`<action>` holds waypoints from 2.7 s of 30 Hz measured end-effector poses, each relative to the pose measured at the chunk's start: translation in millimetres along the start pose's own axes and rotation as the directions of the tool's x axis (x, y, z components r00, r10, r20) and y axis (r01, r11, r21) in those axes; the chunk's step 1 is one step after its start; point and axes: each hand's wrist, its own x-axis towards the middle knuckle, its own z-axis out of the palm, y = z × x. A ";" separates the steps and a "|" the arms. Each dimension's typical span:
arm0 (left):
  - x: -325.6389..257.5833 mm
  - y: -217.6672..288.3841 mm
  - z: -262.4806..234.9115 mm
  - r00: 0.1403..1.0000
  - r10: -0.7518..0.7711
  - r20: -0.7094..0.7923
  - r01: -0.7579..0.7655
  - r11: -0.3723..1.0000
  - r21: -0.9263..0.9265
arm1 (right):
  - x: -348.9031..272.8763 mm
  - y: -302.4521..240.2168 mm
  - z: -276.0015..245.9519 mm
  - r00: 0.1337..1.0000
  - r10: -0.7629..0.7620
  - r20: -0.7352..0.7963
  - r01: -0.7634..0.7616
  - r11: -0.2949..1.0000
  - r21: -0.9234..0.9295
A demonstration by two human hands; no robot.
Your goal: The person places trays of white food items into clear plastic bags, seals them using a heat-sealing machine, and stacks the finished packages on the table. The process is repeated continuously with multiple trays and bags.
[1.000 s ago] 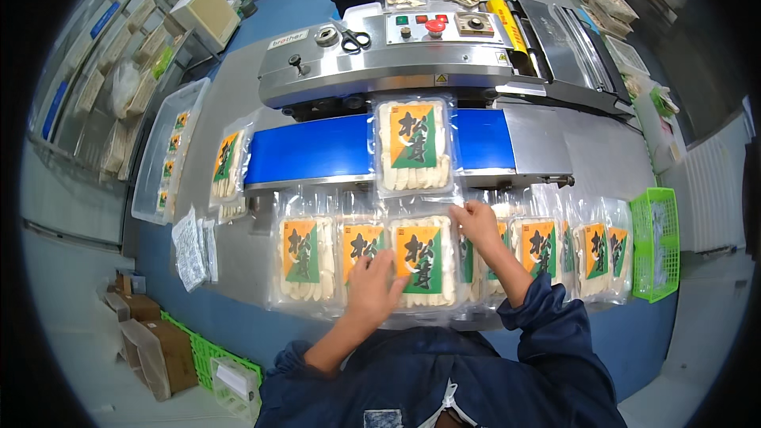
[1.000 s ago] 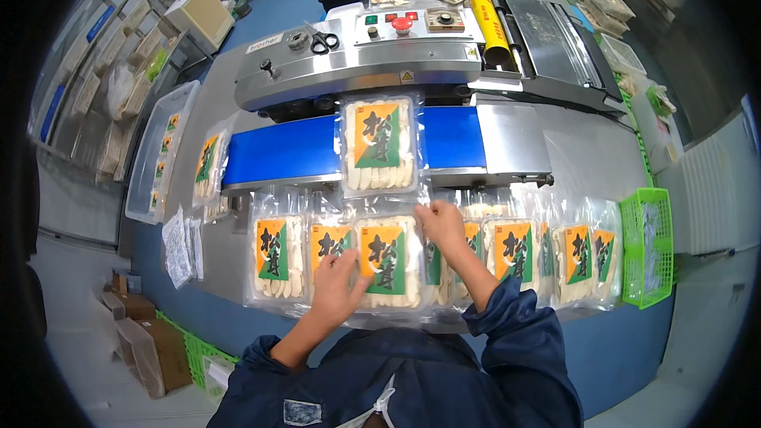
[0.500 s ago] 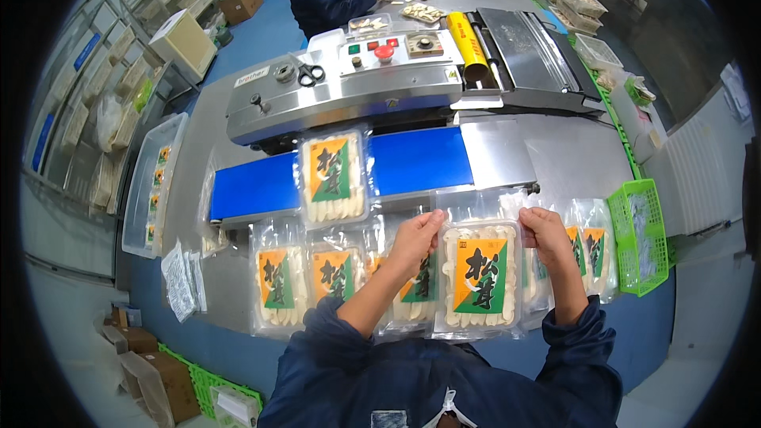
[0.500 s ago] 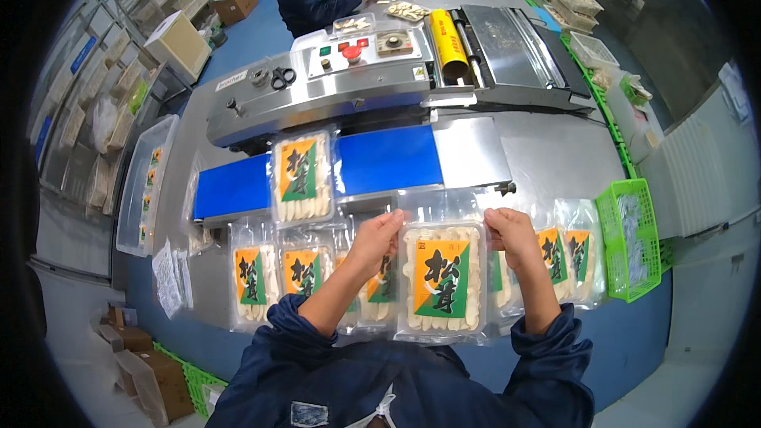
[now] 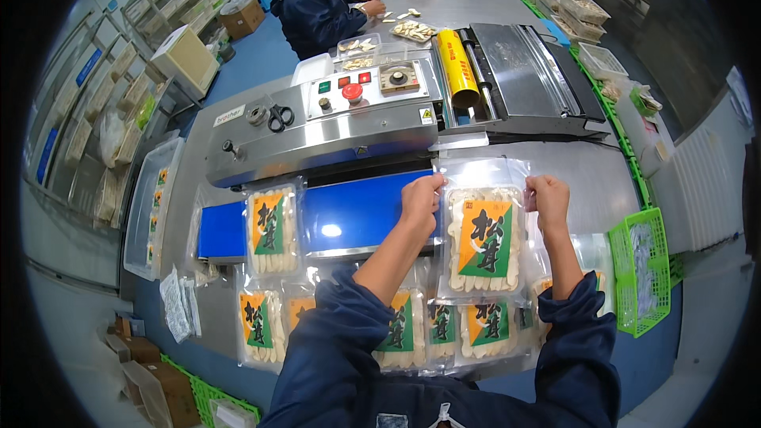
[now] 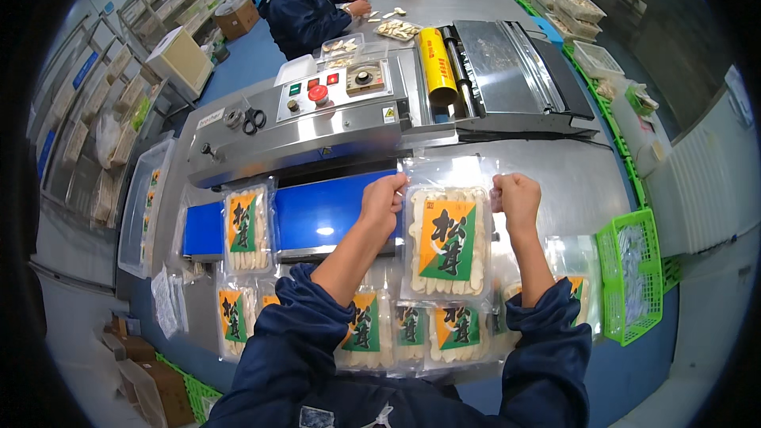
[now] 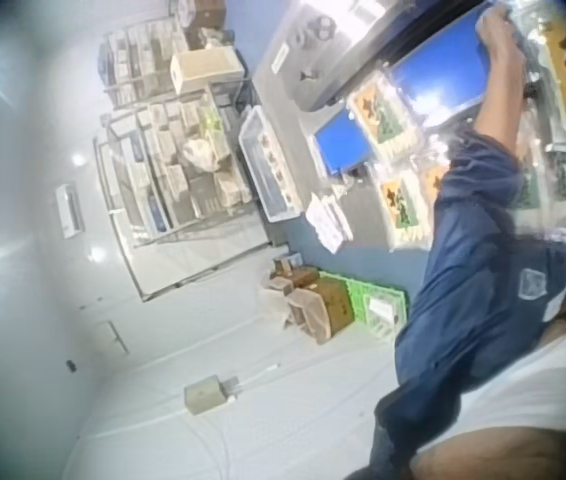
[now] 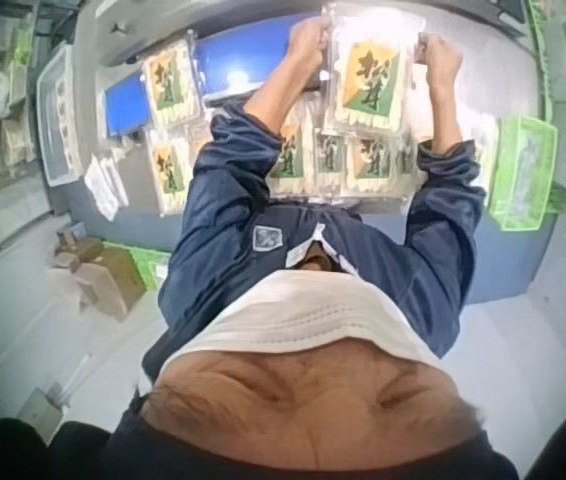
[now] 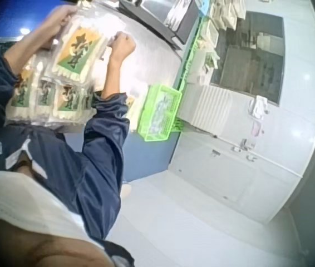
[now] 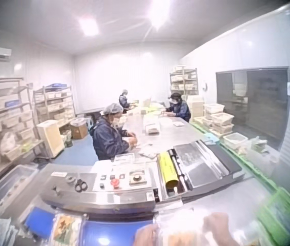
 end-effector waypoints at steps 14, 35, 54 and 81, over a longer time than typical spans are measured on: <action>57.3 26.9 -23.6 0.993 0.010 -0.114 -0.014 0.999 -0.034 | 51.4 16.1 51.3 0.993 0.101 0.059 -0.100 0.995 -0.022; -19.8 60.8 -118.6 0.872 0.433 -0.230 -0.315 0.854 0.414 | 36.2 32.9 138.4 0.967 0.144 0.208 -0.138 0.989 -0.045; -208.4 41.6 -448.4 0.554 0.580 -0.597 0.197 0.606 0.771 | -81.7 2.2 122.3 0.861 0.056 0.505 0.077 0.968 -0.239; -192.8 117.0 -281.6 0.872 0.395 -0.288 -0.202 0.828 0.523 | -197.1 7.3 159.0 0.672 0.122 0.731 -0.104 0.992 -0.070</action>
